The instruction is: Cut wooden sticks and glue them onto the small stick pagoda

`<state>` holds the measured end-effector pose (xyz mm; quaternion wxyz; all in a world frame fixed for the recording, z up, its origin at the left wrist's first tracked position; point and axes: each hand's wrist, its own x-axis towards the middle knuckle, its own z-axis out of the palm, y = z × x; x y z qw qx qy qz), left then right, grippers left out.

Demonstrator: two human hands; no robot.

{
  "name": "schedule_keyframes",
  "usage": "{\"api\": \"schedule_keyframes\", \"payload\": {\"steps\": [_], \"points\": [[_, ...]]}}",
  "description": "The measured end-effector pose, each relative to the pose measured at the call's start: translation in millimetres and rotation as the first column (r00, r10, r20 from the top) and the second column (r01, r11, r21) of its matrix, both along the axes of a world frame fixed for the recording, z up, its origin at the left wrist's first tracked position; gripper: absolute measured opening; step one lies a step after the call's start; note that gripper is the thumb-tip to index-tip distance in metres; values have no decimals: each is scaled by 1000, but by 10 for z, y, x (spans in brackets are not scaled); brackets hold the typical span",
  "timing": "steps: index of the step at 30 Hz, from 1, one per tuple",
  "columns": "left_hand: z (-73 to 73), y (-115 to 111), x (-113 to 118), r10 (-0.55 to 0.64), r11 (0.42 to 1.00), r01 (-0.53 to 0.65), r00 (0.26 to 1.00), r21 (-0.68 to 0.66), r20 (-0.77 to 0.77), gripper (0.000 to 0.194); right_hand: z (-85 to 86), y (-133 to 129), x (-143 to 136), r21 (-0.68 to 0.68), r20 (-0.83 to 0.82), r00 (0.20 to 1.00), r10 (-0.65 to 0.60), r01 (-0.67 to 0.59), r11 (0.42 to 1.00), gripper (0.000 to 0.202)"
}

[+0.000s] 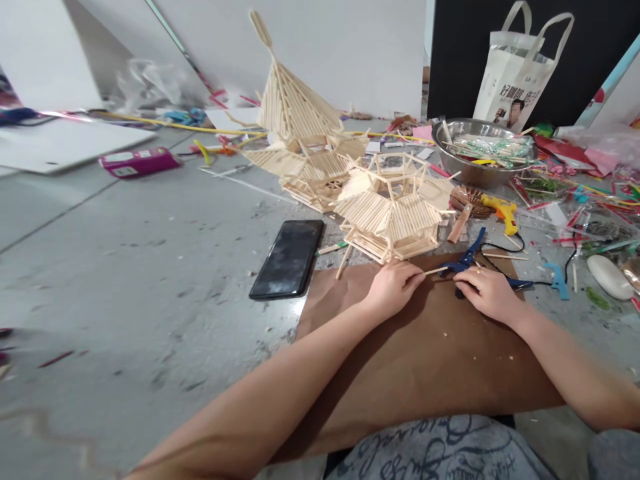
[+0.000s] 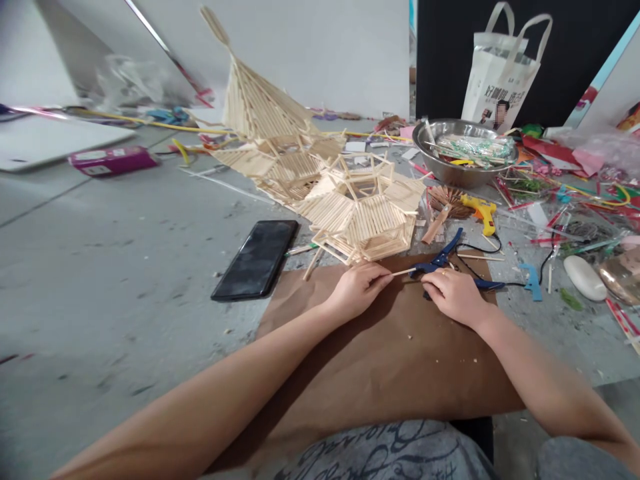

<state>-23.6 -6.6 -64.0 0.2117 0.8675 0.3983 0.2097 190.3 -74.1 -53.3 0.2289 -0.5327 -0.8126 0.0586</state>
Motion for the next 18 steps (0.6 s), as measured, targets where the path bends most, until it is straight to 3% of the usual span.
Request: {"api": "schedule_keyframes", "payload": {"steps": [6, 15, 17, 18], "points": [[-5, -40, -1, -26, 998, 24, 999, -62, -33, 29, 216, 80, 197, 26, -111, 986, -124, 127, 992, 23], [0, -48, 4, -22, 992, 19, 999, -127, -26, 31, 90, 44, 269, 7, -33, 989, -145, 145, 989, 25], [17, -55, 4, -3, 989, 2, 1000, -145, -12, 29, 184, 73, 369, 33, -31, 975, -219, 220, 975, 25], [29, -59, 4, 7, 987, -7, 1000, -162, -4, 28, 249, 109, 455, 56, -26, 948, -317, 318, 947, 25]]}}
